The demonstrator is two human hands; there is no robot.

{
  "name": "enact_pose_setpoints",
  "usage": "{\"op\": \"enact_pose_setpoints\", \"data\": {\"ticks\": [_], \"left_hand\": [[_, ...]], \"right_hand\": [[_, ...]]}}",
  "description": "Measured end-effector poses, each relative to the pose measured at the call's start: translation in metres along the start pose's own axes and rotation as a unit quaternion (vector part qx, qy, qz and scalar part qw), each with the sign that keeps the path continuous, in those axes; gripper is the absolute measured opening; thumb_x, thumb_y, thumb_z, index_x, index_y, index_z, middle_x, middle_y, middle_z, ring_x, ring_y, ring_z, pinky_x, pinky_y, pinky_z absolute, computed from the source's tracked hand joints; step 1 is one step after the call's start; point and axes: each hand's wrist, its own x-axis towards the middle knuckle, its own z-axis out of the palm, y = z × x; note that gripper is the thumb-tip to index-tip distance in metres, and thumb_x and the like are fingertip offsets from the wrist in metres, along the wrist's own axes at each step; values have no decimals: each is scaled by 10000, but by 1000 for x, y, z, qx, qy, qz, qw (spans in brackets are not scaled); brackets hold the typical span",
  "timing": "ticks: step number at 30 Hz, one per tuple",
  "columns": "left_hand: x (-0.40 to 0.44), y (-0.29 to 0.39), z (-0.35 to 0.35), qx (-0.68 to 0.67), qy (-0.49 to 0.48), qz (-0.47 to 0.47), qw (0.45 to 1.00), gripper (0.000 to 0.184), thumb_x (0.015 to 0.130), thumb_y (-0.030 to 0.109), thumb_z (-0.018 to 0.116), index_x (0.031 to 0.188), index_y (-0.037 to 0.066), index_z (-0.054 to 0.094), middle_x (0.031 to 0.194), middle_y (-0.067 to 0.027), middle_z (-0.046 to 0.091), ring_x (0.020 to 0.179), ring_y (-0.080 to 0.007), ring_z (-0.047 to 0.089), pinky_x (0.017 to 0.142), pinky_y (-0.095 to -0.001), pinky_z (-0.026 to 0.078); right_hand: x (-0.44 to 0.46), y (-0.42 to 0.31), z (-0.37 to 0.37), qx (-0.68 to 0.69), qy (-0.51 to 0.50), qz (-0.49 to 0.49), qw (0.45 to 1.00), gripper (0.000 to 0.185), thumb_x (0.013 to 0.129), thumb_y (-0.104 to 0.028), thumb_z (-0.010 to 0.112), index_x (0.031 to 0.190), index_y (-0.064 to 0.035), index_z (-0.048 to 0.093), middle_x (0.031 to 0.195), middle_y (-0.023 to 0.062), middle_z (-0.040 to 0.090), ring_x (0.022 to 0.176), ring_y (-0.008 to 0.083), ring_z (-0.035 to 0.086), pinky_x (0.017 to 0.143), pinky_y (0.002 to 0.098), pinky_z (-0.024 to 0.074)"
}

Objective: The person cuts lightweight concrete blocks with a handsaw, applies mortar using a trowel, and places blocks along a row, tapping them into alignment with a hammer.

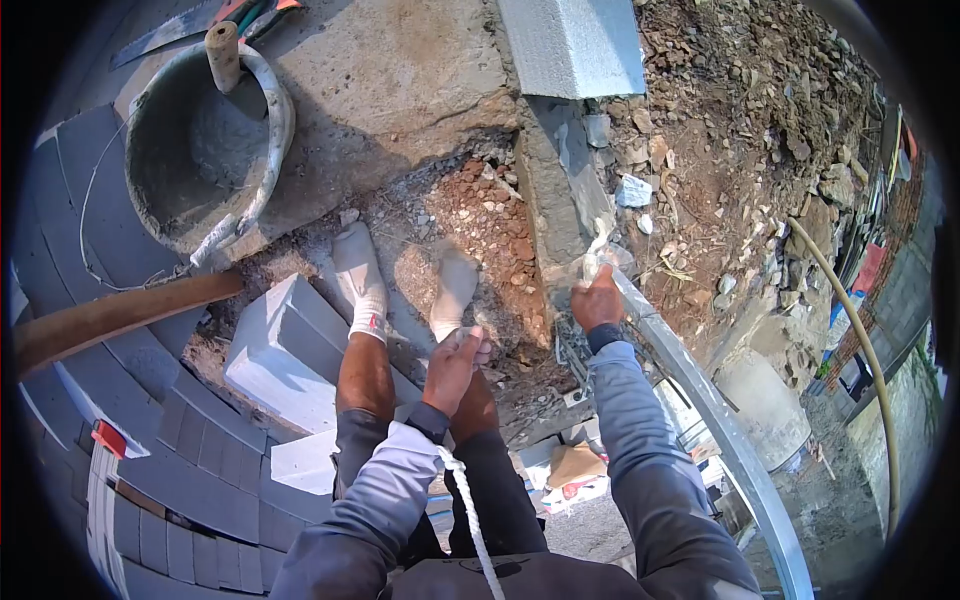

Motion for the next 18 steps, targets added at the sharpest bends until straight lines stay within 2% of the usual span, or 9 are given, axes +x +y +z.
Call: {"op": "enact_pose_setpoints", "data": {"ticks": [1, 2, 4, 7, 10, 14, 16, 18], "left_hand": [[6, 0, 1, -10, -9, 2, 1000, 306, 975, 328, 540, 1024, 41, 631, 843, 3, 627, 704, -64, 560, 643, -224, 455], [9, -2, -1, -23, -13, 3, 1000, 313, 974, 336, 540, 1025, 42, 635, 853, 1, 632, 708, -66, 564, 649, -228, 460], [-2, -3, 0, -25, -10, -12, 1000, 322, 975, 345, 538, 1028, 44, 639, 865, -3, 639, 713, -68, 567, 656, -232, 465], [-2, 15, 6, 5, 1, -2, 1000, 346, 977, 362, 529, 1052, 42, 637, 876, -13, 645, 714, -71, 571, 665, -233, 471], [4, 9, 7, -7, 0, -6, 1000, 365, 968, 378, 537, 1075, 43, 635, 879, -10, 646, 714, -72, 575, 659, -232, 471], [1, 3, -1, -23, -11, -11, 1000, 359, 960, 377, 550, 1081, 50, 634, 881, -4, 645, 715, -75, 578, 672, -233, 459], [2, 15, -6, -23, 12, 14, 1000, 344, 962, 370, 548, 1074, 57, 634, 883, -4, 644, 716, -75, 576, 682, -235, 453], [3, 14, -19, -10, 50, 19, 999, 330, 965, 366, 534, 1075, 72, 637, 890, -3, 647, 731, -80, 578, 697, -236, 446]], "right_hand": [[-8, 6, 4, 6, 47, -20, 999, 584, 776, -212, 668, 1238, 69, 447, 1091, 302, 608, 998, 432, 609, 855, 466, 493], [-11, 21, 19, 1, 111, -57, 992, 491, 774, -196, 667, 1160, 41, 477, 1094, 282, 611, 991, 424, 610, 845, 474, 491], [-11, 39, 37, -57, 134, -67, 987, 480, 779, -209, 660, 1156, 27, 481, 1062, 271, 612, 967, 426, 610, 831, 478, 491], [-24, 45, 21, 30, 77, -78, 993, 526, 784, -236, 652, 1194, 33, 462, 1042, 259, 610, 967, 433, 603, 835, 479, 488], [-21, 68, 45, -45, 98, -83, 991, 642, 783, -279, 655, 1287, 38, 413, 1003, 267, 638, 915, 449, 620, 830, 490, 485], [-26, 60, 43, -25, 81, -28, 996, 560, 778, -265, 665, 1207, 6, 427, 969, 276, 643, 920, 454, 616, 826, 507, 481], [-26, 57, 38, 30, 59, -31, 997, 518, 783, -255, 662, 1180, 16, 469, 1017, 289, 636, 945, 456, 612, 841, 503, 474], [-32, 44, 27, 81, 135, -92, 983, 410, 784, -203, 646, 1111, 6, 513, 972, 221, 656, 811, 383, 655, 715, 457, 523]]}}
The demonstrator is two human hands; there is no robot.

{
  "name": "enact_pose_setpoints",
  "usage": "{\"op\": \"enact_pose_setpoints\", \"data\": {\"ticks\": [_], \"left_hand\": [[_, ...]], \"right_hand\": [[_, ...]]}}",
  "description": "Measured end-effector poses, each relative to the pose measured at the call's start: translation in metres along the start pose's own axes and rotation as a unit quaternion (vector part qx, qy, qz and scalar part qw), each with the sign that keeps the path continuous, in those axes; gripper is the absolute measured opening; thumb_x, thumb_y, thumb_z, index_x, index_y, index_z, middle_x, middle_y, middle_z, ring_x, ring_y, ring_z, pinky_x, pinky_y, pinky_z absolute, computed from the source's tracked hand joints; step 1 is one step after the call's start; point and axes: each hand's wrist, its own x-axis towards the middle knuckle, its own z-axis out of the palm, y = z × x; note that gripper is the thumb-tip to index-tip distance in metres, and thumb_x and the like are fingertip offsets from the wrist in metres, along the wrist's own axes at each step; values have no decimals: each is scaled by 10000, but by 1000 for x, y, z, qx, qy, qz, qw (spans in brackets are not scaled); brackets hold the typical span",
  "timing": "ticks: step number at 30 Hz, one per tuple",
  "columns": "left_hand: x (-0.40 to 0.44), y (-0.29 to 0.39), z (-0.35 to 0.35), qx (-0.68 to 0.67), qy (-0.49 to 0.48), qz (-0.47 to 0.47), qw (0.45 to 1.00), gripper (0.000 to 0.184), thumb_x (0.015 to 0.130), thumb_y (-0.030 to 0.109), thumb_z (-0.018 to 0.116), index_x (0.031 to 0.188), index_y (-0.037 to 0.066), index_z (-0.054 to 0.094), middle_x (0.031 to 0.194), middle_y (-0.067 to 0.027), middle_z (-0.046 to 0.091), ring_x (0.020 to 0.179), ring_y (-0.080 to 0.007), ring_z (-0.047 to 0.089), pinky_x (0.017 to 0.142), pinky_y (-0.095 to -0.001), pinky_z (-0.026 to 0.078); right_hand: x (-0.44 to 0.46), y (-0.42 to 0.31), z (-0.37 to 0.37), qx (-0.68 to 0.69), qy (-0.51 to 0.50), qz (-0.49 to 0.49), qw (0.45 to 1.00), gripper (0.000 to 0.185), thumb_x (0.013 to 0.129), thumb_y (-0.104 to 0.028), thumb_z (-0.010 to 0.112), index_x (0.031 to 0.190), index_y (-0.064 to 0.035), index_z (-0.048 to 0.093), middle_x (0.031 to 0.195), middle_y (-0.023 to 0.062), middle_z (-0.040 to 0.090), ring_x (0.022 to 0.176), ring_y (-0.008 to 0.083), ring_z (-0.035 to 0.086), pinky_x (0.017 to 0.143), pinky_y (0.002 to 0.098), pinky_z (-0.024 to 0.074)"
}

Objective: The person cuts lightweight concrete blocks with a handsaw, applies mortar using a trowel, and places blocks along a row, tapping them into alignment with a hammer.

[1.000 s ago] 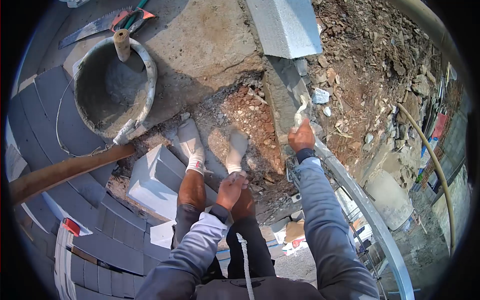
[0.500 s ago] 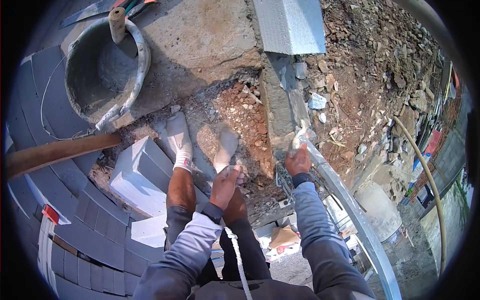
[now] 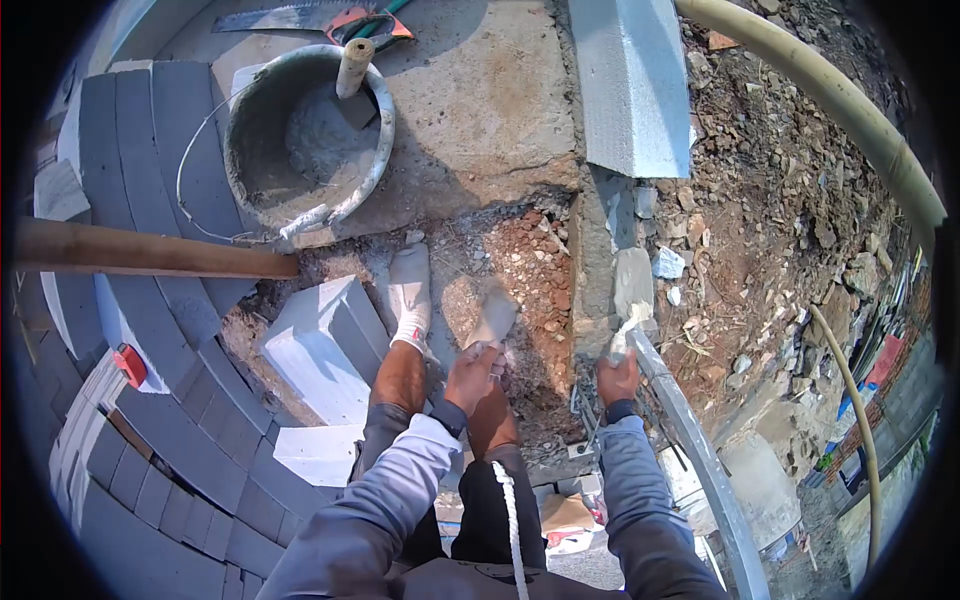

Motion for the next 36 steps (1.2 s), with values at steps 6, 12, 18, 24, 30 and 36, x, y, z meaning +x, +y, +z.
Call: {"op": "enact_pose_setpoints", "data": {"ticks": [6, 12, 18, 24, 30, 36], "left_hand": [[-35, 72, 18, -40, 20, 62, 997, 310, 968, 339, 525, 1052, 60, 630, 897, -11, 648, 746, -85, 579, 681, -243, 453], [-54, 169, 28, -112, -52, 200, 972, 288, 985, 321, 510, 1054, 59, 610, 893, -3, 643, 771, -78, 589, 700, -239, 468], [-3, 212, 21, 49, -34, 181, 982, 289, 992, 324, 497, 1028, 60, 607, 854, 8, 624, 733, -63, 551, 674, -231, 440], [3, 267, 10, -162, -21, 134, 977, 344, 966, 337, 544, 1043, 9, 614, 861, -38, 637, 749, -96, 573, 688, -249, 459], [-14, 326, -4, -194, -50, 90, 976, 274, 977, 320, 528, 1026, 65, 616, 883, 23, 625, 729, -54, 546, 644, -211, 416], [-6, 346, -12, -231, -41, 81, 969, 377, 965, 363, 531, 1115, 26, 610, 913, -35, 647, 775, -105, 592, 664, -235, 436]], "right_hand": [[33, -98, -69, 431, -257, 134, 855, 393, 810, -143, 637, 1159, 5, 534, 823, 78, 593, 513, 144, 538, 399, 285, 457], [77, -292, -163, 446, -279, -53, 849, 256, 840, -159, 654, 1013, -9, 542, 720, 36, 566, 486, 112, 531, 409, 267, 437], [176, -503, -210, 349, -187, -241, 886, 274, 833, -202, 683, 979, -10, 553, 693, 63, 579, 542, 157, 553, 513, 307, 476], [287, -677, -184, -46, 18, -318, 947, 499, 813, -404, 642, 1107, -4, 587, 1063, 245, 657, 1018, 423, 611, 876, 482, 477], [313, -764, -162, -134, -17, -268, 954, 426, 808, -281, 604, 1156, -36, 608, 1152, 217, 645, 1092, 357, 619, 940, 435, 480], [310, -769, -110, -67, -148, -258, 952, 515, 756, -302, 584, 1118, 65, 604, 1094, 299, 632, 1051, 400, 621, 932, 439, 478]]}}
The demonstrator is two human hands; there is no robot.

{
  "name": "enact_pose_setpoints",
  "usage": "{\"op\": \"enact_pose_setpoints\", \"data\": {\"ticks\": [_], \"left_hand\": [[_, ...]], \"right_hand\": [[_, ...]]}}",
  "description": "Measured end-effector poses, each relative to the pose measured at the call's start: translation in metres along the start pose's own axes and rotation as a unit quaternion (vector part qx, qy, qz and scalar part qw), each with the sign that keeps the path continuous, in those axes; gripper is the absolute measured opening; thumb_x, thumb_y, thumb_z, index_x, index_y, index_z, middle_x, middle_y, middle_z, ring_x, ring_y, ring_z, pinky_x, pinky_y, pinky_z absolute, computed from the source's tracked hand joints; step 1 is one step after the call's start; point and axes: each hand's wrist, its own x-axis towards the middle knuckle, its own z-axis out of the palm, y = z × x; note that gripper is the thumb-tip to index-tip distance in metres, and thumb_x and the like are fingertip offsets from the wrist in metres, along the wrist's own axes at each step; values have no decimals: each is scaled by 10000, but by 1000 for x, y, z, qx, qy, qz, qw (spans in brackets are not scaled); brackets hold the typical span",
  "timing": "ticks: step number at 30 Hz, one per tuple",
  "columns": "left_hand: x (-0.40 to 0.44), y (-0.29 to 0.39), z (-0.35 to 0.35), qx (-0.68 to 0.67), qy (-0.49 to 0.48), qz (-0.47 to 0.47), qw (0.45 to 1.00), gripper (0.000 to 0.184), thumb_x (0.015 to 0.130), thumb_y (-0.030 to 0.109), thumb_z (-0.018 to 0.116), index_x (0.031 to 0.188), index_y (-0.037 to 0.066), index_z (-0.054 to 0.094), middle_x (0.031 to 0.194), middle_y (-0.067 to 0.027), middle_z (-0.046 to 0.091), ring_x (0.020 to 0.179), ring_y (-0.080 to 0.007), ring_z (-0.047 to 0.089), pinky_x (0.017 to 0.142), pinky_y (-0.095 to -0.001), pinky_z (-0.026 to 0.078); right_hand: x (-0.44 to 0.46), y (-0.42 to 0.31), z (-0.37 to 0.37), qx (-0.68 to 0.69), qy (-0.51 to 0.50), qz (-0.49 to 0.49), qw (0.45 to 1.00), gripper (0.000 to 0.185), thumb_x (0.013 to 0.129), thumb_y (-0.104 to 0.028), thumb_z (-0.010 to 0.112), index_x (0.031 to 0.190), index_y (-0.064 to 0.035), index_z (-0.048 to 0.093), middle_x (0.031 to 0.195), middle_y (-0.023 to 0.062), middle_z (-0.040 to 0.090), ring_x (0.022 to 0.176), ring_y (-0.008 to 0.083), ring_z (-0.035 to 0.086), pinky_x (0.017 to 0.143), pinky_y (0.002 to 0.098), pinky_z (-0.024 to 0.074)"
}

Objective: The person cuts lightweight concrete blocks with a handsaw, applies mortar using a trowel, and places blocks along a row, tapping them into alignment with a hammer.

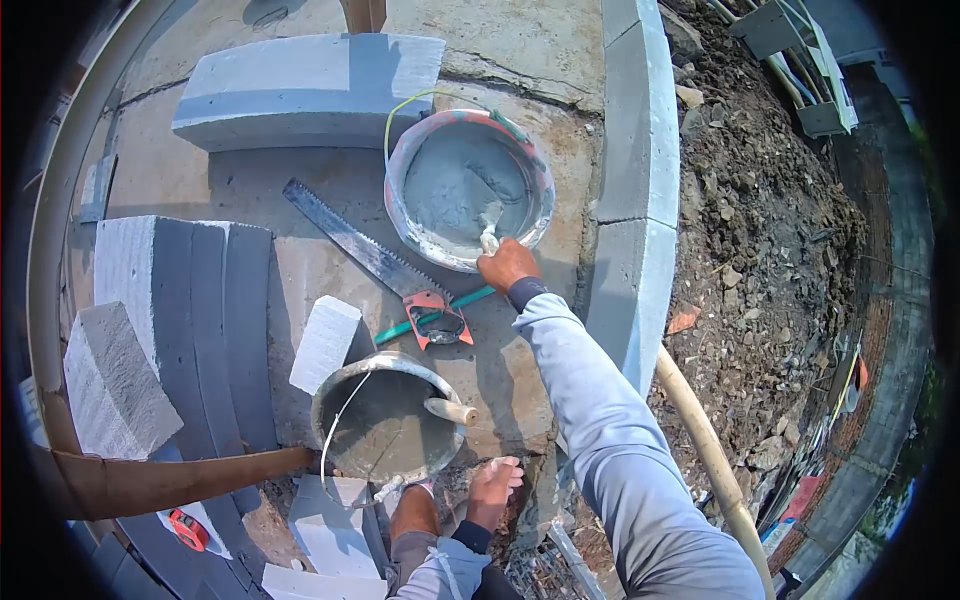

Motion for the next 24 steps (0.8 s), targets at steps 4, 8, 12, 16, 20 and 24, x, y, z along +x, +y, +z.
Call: {"op": "enact_pose_setpoints", "data": {"ticks": [4, 8, 12, 16, 20, 24], "left_hand": [[1, 0, 6, -23, -3, 20, 1000, 363, 975, 346, 521, 1094, 13, 603, 904, -37, 628, 782, -116, 591, 704, -249, 457], [-1, 8, 10, 11, 7, -9, 1000, 370, 971, 356, 526, 1091, 16, 606, 912, -38, 630, 781, -119, 592, 716, -254, 459], [-1, 5, 11, -11, 3, 4, 1000, 368, 964, 356, 536, 1096, 22, 609, 915, -38, 638, 776, -106, 589, 697, -246, 459], [5, -5, 3, 1, 9, 0, 1000, 383, 951, 371, 557, 1114, 30, 620, 921, -41, 654, 767, -92, 595, 670, -227, 460], [10, -6, 10, 12, 23, -14, 1000, 369, 953, 365, 551, 1098, 36, 635, 916, -47, 669, 756, -98, 612, 649, -222, 459], [12, -1, 8, 4, 31, -14, 999, 380, 954, 381, 549, 1109, 48, 641, 921, -38, 682, 758, -103, 627, 654, -244, 469]], "right_hand": [[1, -1, -6, -1, -24, 10, 1000, 519, 738, -302, 609, 1112, 56, 611, 1109, 287, 634, 1061, 405, 616, 916, 441, 481], [-32, 0, -19, 41, 38, 31, 998, 492, 786, -316, 610, 1175, -15, 604, 1180, 245, 623, 1119, 390, 592, 954, 451, 468], [-40, 14, -10, 72, 82, 20, 994, 493, 802, -348, 616, 1165, -15, 595, 1133, 251, 638, 1083, 403, 603, 931, 469, 471], [-27, 47, 17, 258, 51, -38, 964, 444, 802, -356, 658, 1072, -6, 619, 985, 217, 676, 922, 364, 662, 800, 445, 529], [-45, 40, 2, 441, -62, 13, 895, 322, 829, -281, 678, 1030, -50, 578, 707, 51, 542, 465, 139, 511, 423, 311, 420], [-47, 40, 4, 304, 3, 9, 953, 380, 808, -304, 674, 1041, -8, 624, 871, 146, 666, 774, 266, 666, 625, 398, 536]]}}
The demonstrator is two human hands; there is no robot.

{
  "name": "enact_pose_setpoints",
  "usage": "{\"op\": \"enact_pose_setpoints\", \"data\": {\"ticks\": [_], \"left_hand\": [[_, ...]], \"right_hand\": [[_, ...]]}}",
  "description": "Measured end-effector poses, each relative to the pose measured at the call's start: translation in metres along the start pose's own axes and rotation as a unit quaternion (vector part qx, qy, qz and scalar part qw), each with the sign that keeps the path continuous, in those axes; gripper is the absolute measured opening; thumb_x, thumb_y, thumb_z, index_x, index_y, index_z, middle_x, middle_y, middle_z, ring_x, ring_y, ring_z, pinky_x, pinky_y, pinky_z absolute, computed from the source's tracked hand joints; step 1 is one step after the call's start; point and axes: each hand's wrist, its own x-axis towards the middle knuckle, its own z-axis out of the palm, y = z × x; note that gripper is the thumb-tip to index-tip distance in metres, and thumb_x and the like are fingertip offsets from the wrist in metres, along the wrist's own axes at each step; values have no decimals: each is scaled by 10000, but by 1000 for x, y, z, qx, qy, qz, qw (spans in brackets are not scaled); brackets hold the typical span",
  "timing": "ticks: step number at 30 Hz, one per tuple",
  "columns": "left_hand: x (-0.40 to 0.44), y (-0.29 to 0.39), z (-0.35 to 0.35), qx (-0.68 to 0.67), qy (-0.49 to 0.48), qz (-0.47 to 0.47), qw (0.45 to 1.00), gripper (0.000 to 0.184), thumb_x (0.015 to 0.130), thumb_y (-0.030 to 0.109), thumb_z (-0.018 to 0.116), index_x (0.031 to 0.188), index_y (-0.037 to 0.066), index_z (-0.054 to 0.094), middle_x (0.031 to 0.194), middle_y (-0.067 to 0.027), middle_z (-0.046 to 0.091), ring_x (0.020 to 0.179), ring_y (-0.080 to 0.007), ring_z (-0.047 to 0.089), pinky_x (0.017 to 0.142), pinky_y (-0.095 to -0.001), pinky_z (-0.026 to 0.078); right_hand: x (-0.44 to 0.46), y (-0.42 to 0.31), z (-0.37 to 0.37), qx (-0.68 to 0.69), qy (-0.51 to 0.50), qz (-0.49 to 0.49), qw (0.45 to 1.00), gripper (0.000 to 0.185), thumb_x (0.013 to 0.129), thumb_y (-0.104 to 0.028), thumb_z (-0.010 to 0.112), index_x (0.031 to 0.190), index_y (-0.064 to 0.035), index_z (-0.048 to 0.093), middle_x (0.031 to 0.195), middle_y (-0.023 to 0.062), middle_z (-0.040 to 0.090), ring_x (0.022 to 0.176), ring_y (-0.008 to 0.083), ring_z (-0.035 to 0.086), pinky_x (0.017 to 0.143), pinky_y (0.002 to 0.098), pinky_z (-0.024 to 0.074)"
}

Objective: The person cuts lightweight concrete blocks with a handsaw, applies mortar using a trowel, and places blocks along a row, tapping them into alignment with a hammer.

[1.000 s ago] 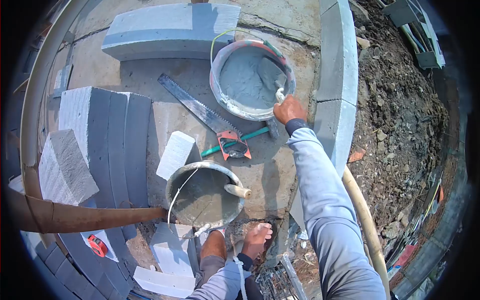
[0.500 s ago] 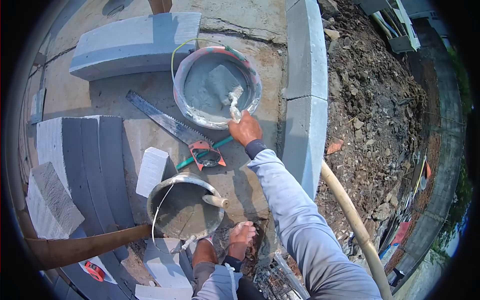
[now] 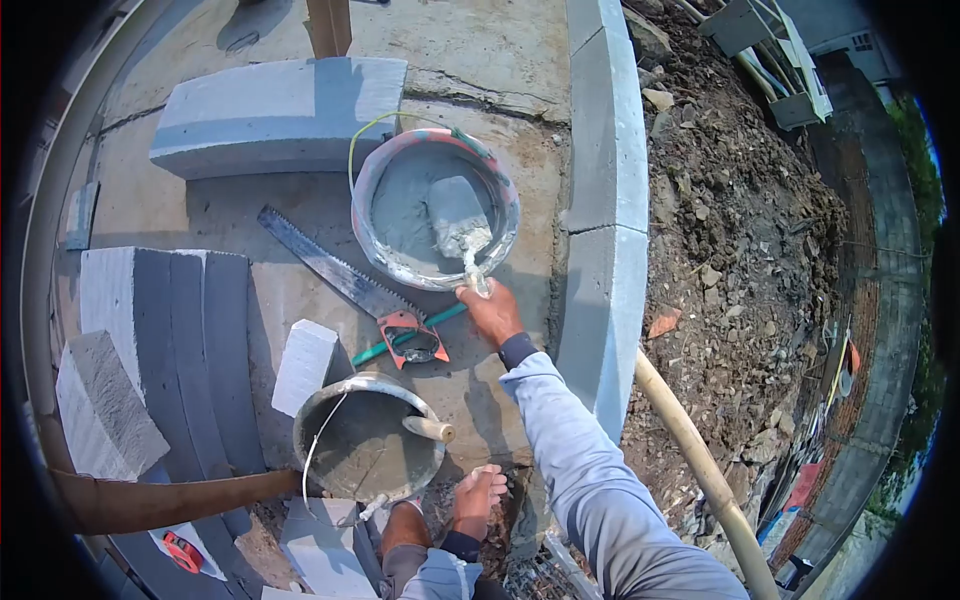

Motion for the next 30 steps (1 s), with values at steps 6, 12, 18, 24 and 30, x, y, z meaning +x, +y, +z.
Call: {"op": "enact_pose_setpoints", "data": {"ticks": [6, 12, 18, 24, 30], "left_hand": [[4, 3, -1, -26, -11, -2, 1000, 386, 958, 388, 545, 1109, 45, 638, 922, -37, 678, 768, -112, 623, 658, -249, 466], [2, 19, 0, -39, -10, -2, 999, 355, 980, 336, 514, 1107, 16, 597, 915, -53, 651, 743, -118, 607, 647, -252, 474], [1, 19, 0, -44, -24, -12, 999, 376, 978, 353, 514, 1113, 10, 589, 908, -52, 644, 757, -119, 599, 672, -253, 471], [-3, 20, -5, -36, -28, -2, 999, 380, 975, 362, 523, 1112, 13, 587, 885, -38, 633, 759, -110, 592, 681, -245, 462], [-5, 3, -11, -59, -44, -6, 997, 373, 974, 361, 529, 1107, 19, 596, 886, -21, 633, 747, -95, 586, 680, -237, 456]], "right_hand": [[25, -38, 12, -315, 46, 1, 948, 489, 795, -334, 640, 1126, 24, 610, 1112, 268, 641, 1073, 394, 618, 937, 454, 479], [45, -46, 17, -277, -76, 34, 957, 533, 785, -316, 607, 1157, 64, 584, 1164, 272, 619, 1091, 405, 605, 963, 436, 466], [30, -22, 18, -229, -17, 27, 973, 528, 787, -371, 601, 1084, 65, 619, 1070, 286, 646, 1056, 392, 617, 918, 442, 470], [14, -11, 15, -61, 0, 11, 998, 487, 783, -348, 650, 1054, 57, 626, 957, 251, 676, 857, 342, 676, 772, 433, 512], [13, 4, 11, 43, -23, 18, 999, 390, 798, -302, 660, 1036, 5, 623, 834, 143, 655, 579, 233, 638, 512, 362, 510]]}}
